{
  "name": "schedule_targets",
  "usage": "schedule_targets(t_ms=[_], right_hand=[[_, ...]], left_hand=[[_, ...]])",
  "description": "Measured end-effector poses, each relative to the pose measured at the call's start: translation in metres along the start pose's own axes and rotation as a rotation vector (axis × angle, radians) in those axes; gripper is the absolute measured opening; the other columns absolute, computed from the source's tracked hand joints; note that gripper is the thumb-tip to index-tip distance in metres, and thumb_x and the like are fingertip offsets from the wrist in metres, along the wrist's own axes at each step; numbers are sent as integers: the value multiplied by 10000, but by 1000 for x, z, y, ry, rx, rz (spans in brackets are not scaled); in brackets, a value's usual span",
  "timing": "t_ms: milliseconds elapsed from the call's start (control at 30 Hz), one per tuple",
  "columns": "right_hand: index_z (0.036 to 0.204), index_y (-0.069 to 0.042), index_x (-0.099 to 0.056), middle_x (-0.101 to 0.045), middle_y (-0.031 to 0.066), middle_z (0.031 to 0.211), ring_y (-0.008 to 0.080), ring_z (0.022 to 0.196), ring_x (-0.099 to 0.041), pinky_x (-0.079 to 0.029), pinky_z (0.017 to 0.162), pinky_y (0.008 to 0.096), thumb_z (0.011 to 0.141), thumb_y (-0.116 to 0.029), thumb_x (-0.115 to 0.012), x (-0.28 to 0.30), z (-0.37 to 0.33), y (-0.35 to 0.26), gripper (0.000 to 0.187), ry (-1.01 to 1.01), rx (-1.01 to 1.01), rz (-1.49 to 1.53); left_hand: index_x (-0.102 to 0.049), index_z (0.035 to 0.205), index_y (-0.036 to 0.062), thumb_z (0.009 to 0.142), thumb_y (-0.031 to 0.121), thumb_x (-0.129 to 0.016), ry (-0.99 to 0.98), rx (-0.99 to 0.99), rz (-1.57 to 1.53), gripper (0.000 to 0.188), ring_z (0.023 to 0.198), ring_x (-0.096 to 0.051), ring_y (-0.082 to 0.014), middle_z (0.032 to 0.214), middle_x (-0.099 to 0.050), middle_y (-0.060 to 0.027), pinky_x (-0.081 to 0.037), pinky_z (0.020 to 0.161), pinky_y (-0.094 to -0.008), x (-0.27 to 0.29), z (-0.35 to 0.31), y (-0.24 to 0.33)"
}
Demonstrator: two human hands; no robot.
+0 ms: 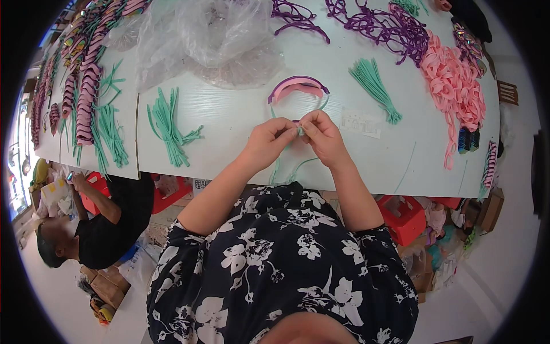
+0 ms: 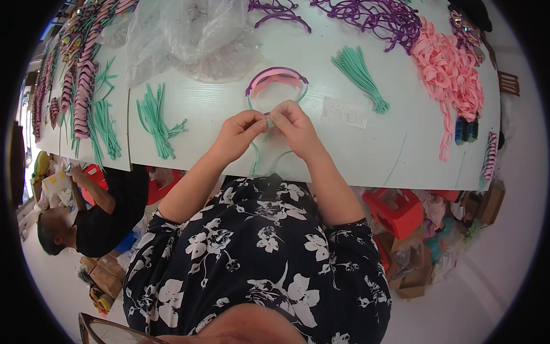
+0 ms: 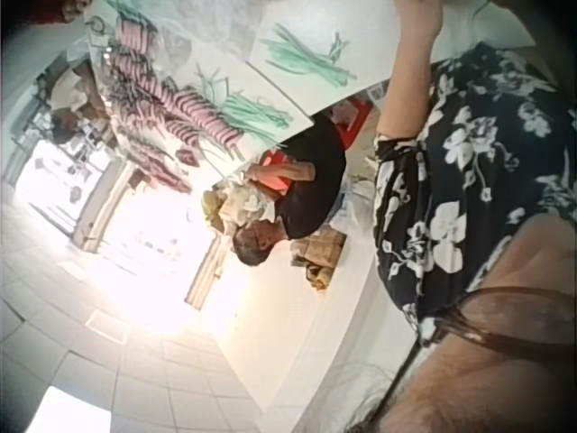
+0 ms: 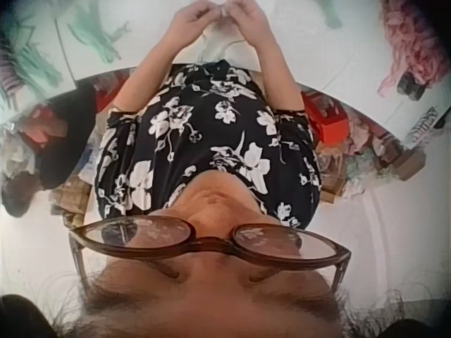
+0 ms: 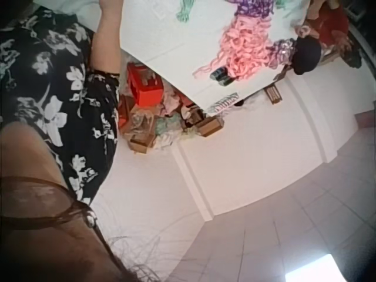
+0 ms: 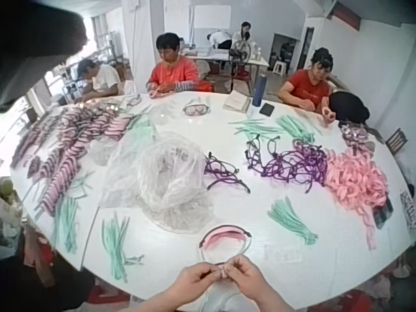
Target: Assembling and packing swimming goggles at a workshop table.
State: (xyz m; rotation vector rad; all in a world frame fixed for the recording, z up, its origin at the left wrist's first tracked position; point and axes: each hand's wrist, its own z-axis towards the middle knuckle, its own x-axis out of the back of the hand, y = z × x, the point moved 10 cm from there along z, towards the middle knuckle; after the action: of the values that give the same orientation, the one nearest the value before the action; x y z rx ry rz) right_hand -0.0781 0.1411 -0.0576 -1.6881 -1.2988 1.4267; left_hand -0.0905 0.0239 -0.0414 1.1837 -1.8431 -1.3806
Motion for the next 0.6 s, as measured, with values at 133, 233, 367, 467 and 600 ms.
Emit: schedule_targets(t_ms=[133,233,367,467,600], right_hand=[[935,-61,-534,-564,0,865,79,798,-530,-439,702,238,944,-124,-568,-5,-3,-26,72,55,164,-325],[930,-50,-538,-568,13,862,92,797,-546,-453,699,250,923,-95,-579,-15,-5,-38,62,35,258,-471],[924,-49,-545,-577,19,857,94,783,-554,-455,691,250,904,-78,-596,-17,-4,-41,61,-17,250,-514],[919,-42,-546,-582,20,844,94,775,-560,-459,685,251,902,-80,-607,-7,0,-40,74,20,240,-455],[932,-36,-542,-574,13,846,81,773,-543,-451,691,235,919,-88,-594,-13,1,-40,75,20,224,-385]], left_hand=[[-589,978,14,945,139,-580,61,23,-250,130,762,-549,-88,852,-601,-5,-448,713,-235,7,-4,10],[-591,926,18,927,148,-607,-10,58,122,131,774,-540,-105,863,-585,-17,-434,714,-251,4,-4,0],[-614,812,13,895,123,-636,-39,-136,164,139,935,-533,-152,918,-570,-41,-426,782,-272,4,-2,15],[-621,752,6,882,110,-639,-79,-149,110,168,1009,-534,-168,968,-575,-72,-428,810,-280,4,-6,22],[-629,749,-14,878,116,-633,-97,-103,45,183,971,-587,-162,1065,-598,-110,-452,805,-280,12,-7,16]])
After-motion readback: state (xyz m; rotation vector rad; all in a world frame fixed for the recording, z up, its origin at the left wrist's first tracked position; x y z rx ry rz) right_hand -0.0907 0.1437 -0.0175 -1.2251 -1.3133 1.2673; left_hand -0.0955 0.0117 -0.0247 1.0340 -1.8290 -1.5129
